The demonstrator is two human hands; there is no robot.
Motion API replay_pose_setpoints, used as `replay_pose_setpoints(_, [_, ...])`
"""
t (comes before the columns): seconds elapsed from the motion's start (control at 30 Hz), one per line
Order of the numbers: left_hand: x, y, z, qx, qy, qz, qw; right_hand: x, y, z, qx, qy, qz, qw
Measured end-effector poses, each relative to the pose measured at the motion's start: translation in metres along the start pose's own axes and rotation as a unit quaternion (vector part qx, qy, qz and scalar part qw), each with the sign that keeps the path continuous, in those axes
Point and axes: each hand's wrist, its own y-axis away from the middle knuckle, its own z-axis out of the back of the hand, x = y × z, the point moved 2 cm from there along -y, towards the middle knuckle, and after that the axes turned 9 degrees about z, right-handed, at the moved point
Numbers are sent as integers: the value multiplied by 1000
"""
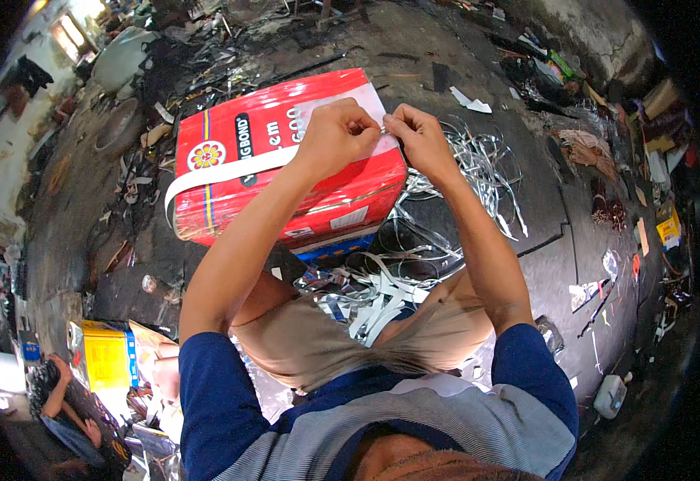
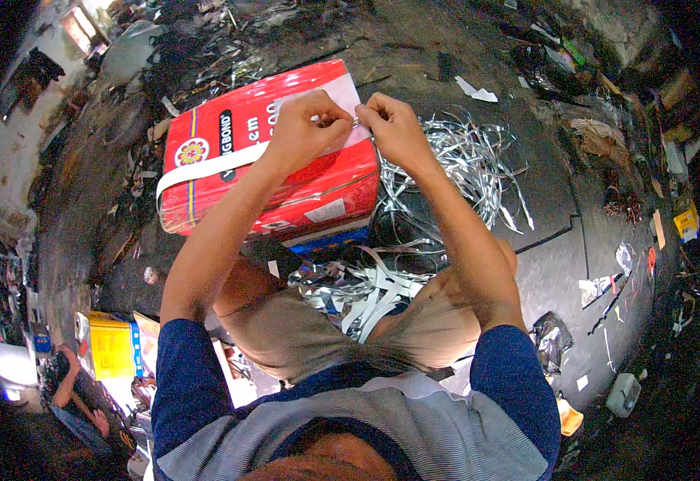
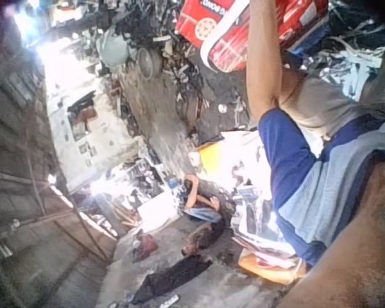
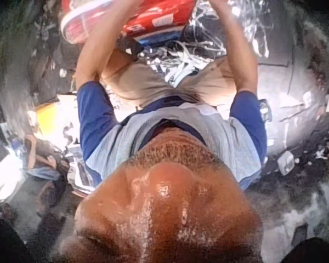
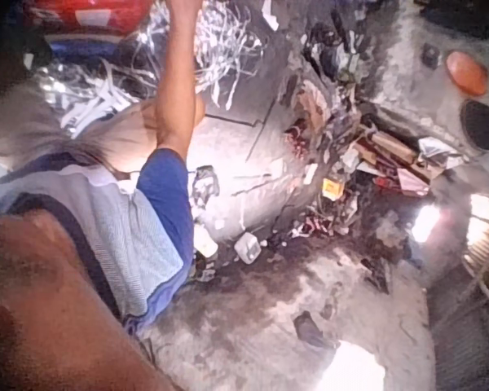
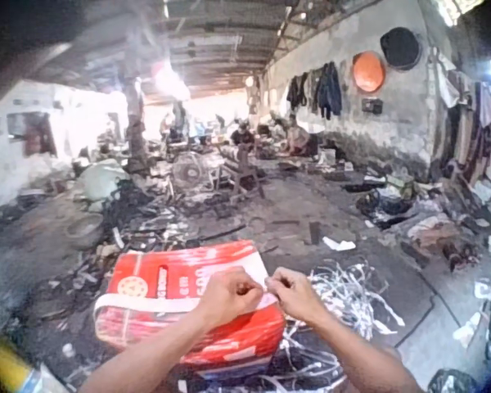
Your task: The person sits on the floor and wraps a red rectangular package with white tape. They repeatedly pull tape, press it onto the package, and smooth it down, working on multiple sides of the package.
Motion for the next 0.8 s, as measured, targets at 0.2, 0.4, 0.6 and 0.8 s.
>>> replay_pose_setpoints(0.2, [-12,2,-8,-8,45,7,999,-14,20,-6,-47,-400,-214,890])
replay_pose_setpoints(0.4, [-7,-3,-10,-14,55,-4,998,-14,17,1,-12,-364,-243,899])
replay_pose_setpoints(0.6, [-8,-3,-10,-13,65,16,998,9,-44,0,-67,327,59,941])
replay_pose_setpoints(0.8, [-8,1,-9,-15,60,35,997,-28,-35,-5,-96,203,5,975])
